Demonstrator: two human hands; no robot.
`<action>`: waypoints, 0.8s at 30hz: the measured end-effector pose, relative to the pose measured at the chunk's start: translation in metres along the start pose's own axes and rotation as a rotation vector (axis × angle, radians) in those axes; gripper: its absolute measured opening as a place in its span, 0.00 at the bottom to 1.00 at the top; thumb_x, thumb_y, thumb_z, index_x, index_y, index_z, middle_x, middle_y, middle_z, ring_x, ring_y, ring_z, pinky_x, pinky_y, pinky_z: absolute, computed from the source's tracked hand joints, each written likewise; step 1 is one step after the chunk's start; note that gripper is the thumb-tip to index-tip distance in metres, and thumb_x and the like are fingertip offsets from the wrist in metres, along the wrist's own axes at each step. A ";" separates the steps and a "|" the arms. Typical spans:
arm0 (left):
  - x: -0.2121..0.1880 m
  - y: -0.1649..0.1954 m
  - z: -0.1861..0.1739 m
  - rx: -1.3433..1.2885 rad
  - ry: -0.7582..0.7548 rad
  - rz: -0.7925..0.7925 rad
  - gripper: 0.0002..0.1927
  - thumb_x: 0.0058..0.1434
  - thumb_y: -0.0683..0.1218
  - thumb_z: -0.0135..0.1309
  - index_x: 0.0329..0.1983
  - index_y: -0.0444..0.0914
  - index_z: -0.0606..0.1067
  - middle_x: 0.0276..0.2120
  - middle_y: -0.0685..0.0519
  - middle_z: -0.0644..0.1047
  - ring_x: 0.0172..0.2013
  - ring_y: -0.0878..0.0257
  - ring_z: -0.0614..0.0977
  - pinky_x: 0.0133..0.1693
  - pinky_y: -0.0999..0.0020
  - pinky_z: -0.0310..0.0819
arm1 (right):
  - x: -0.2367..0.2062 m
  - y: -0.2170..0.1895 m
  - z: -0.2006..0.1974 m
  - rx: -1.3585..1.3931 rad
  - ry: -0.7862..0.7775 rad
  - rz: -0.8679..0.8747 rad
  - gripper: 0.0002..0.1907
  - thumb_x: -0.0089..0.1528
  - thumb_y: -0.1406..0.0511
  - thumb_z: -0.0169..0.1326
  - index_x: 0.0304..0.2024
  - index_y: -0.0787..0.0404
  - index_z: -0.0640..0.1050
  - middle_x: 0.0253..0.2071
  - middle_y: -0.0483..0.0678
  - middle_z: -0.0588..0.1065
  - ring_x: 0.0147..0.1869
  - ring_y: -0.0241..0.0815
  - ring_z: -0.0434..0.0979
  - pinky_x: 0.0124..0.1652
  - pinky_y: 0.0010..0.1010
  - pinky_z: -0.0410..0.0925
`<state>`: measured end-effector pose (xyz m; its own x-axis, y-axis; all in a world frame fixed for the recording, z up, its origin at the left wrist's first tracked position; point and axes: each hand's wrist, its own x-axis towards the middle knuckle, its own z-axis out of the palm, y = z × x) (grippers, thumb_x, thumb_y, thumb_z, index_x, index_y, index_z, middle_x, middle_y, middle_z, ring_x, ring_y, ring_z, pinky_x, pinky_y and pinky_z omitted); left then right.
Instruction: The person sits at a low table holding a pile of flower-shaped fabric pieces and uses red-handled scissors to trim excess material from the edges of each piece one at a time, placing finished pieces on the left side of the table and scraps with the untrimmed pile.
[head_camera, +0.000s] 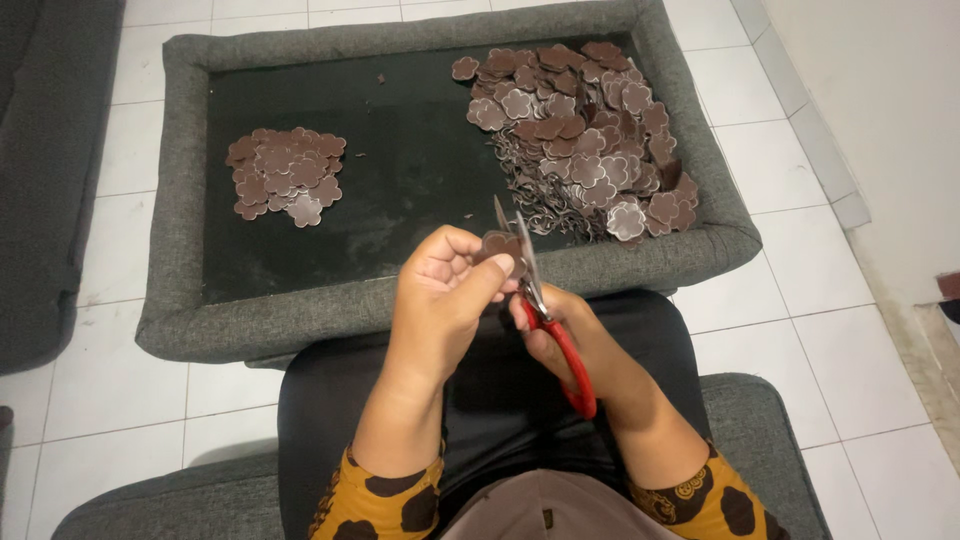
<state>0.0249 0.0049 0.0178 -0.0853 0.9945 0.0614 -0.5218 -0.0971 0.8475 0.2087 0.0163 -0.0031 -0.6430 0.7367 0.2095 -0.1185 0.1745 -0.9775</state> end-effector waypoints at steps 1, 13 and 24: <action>-0.001 0.001 0.000 -0.006 -0.013 -0.012 0.03 0.65 0.36 0.56 0.39 0.34 0.73 0.33 0.51 0.80 0.33 0.69 0.81 0.39 0.74 0.77 | 0.000 -0.001 0.001 0.032 0.006 0.012 0.25 0.66 0.44 0.56 0.39 0.58 0.70 0.35 0.36 0.65 0.38 0.26 0.61 0.36 0.20 0.58; -0.001 0.003 0.005 -0.061 -0.072 -0.094 0.05 0.63 0.36 0.56 0.34 0.33 0.72 0.29 0.48 0.79 0.27 0.62 0.81 0.35 0.71 0.76 | -0.002 -0.006 0.008 0.037 0.097 0.067 0.26 0.67 0.45 0.54 0.43 0.61 0.73 0.33 0.36 0.65 0.36 0.27 0.62 0.35 0.20 0.60; 0.002 -0.001 0.003 0.013 -0.046 -0.074 0.04 0.63 0.38 0.58 0.34 0.34 0.75 0.30 0.51 0.80 0.32 0.67 0.80 0.39 0.73 0.76 | -0.001 0.001 0.009 0.049 0.130 0.089 0.27 0.68 0.46 0.52 0.48 0.64 0.75 0.29 0.35 0.63 0.31 0.26 0.59 0.31 0.19 0.56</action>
<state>0.0277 0.0068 0.0183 -0.0074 0.9997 0.0222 -0.5145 -0.0229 0.8572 0.2023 0.0102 -0.0044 -0.5493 0.8268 0.1208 -0.1045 0.0754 -0.9917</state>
